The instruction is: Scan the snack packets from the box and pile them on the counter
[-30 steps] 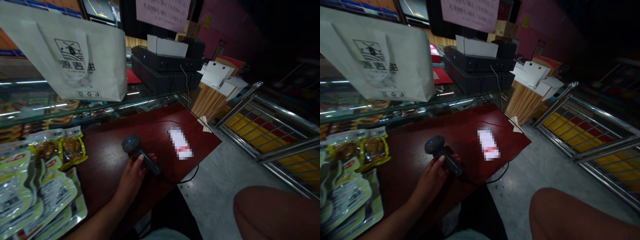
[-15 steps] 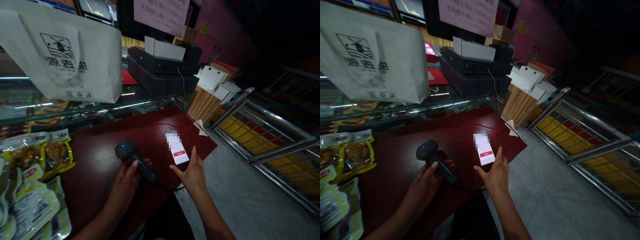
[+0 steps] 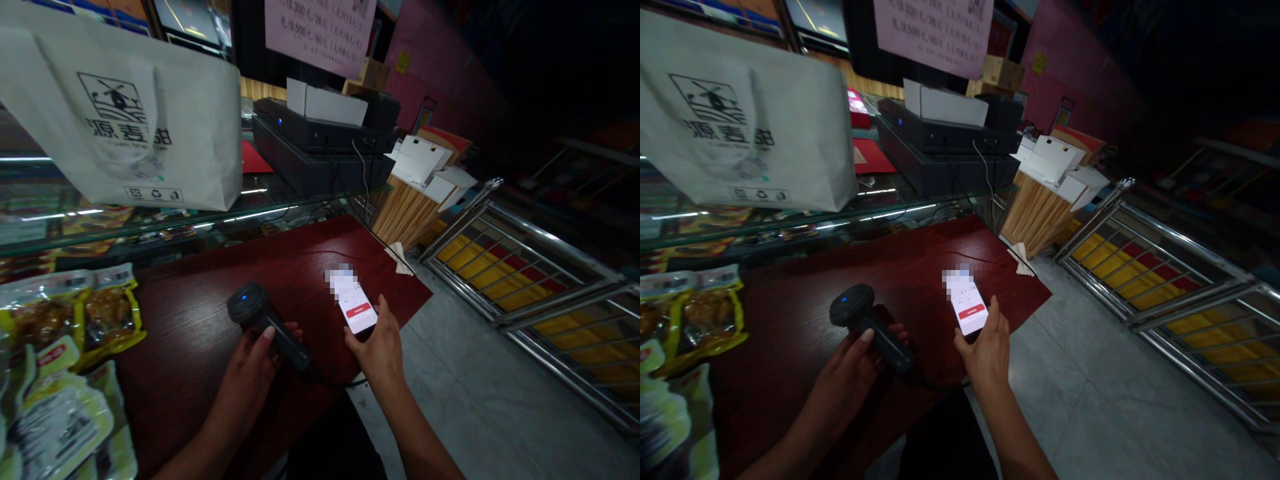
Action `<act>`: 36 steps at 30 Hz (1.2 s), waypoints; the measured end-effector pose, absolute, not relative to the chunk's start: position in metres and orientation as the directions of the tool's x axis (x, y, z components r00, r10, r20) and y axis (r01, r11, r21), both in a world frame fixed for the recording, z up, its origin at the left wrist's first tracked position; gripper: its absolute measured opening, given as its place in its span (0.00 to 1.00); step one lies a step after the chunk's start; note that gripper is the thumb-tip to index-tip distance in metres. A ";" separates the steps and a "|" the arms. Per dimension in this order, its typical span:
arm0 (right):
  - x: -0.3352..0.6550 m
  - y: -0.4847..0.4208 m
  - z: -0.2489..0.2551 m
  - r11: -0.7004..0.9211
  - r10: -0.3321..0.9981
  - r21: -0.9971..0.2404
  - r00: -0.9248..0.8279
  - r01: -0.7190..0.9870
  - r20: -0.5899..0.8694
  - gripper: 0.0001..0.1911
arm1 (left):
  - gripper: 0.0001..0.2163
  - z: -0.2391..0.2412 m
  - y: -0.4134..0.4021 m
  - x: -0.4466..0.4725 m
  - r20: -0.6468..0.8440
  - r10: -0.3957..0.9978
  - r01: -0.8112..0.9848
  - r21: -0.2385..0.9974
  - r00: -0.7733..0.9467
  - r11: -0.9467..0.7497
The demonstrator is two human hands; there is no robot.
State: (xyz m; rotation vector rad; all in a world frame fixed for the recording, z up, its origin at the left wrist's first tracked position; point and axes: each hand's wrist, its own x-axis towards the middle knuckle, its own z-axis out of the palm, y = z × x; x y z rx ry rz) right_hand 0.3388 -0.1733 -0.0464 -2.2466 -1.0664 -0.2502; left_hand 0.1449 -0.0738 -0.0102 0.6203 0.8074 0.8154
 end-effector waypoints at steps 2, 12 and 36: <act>0.344 -0.173 -0.045 -0.456 0.639 -0.462 0.641 0.761 0.425 0.47 | 0.23 -0.013 -0.073 0.144 -0.370 0.825 -0.386 0.750 0.428 0.537; 0.381 -0.136 -0.019 -0.296 0.682 -0.450 0.517 0.842 0.518 0.42 | 0.22 -0.031 -0.077 0.137 -0.365 0.826 -0.420 0.729 0.430 0.541; 0.300 0.146 0.049 -0.415 0.658 -0.467 0.612 0.781 0.439 0.40 | 0.31 -0.042 -0.080 0.140 -0.373 0.831 -0.454 0.706 0.414 0.543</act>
